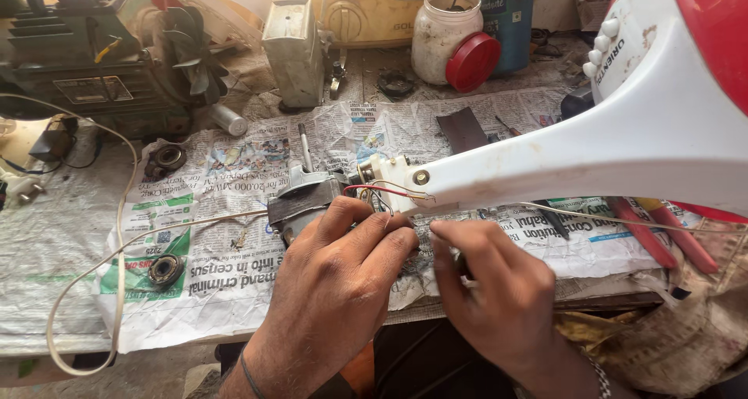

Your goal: The person assembles a ceiling fan motor into its housing, aligns the shaft, and secures it with a screw. They then connect multiple colored wires to the motor terminals and tighten the connections with a screwdriver.

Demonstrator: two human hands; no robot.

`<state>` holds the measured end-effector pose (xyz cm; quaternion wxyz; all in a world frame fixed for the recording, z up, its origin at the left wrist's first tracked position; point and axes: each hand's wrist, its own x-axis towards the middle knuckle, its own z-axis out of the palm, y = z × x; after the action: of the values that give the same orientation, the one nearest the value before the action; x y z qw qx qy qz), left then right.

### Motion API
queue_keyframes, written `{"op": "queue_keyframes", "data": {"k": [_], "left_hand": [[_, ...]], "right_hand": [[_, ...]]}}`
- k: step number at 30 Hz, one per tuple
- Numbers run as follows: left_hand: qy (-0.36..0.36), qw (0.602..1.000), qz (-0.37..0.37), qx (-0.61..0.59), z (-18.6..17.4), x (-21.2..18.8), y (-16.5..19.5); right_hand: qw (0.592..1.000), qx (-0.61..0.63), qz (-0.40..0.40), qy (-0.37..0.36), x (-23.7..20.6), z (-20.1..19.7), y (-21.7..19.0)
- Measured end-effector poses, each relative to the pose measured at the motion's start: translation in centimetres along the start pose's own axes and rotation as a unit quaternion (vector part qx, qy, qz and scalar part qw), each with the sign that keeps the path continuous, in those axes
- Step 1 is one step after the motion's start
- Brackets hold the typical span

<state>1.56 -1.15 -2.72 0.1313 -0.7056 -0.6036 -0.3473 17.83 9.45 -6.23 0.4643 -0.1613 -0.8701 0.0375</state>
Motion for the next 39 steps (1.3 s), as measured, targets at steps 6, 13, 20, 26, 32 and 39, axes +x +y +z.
{"op": "queue_keyframes", "data": {"k": [6,13,20,26,32,39], "left_hand": [[-0.006,1.000,0.001,-0.005,-0.7,0.0,-0.3],[0.039,0.999,0.024,-0.018,-0.4,-0.4,-0.7],[0.065,0.997,-0.003,-0.032,-0.4,-0.8,-0.8],[0.061,0.998,-0.010,-0.031,-0.4,-0.9,-0.7],[0.060,0.997,-0.025,-0.039,-0.2,-1.1,-0.5],[0.080,0.995,-0.024,-0.052,0.4,-1.4,-0.6]], "right_hand": [[0.999,0.013,-0.040,-0.014,0.2,-0.7,-0.8],[0.696,0.501,0.476,-0.195,0.7,0.0,1.3],[0.997,0.037,0.064,-0.019,0.3,-0.2,-1.3],[0.999,0.016,-0.017,0.026,0.9,-0.2,-1.6],[0.999,0.024,-0.029,0.013,1.0,0.1,-1.3],[0.981,0.154,0.120,0.003,0.8,0.5,-1.6]]}}
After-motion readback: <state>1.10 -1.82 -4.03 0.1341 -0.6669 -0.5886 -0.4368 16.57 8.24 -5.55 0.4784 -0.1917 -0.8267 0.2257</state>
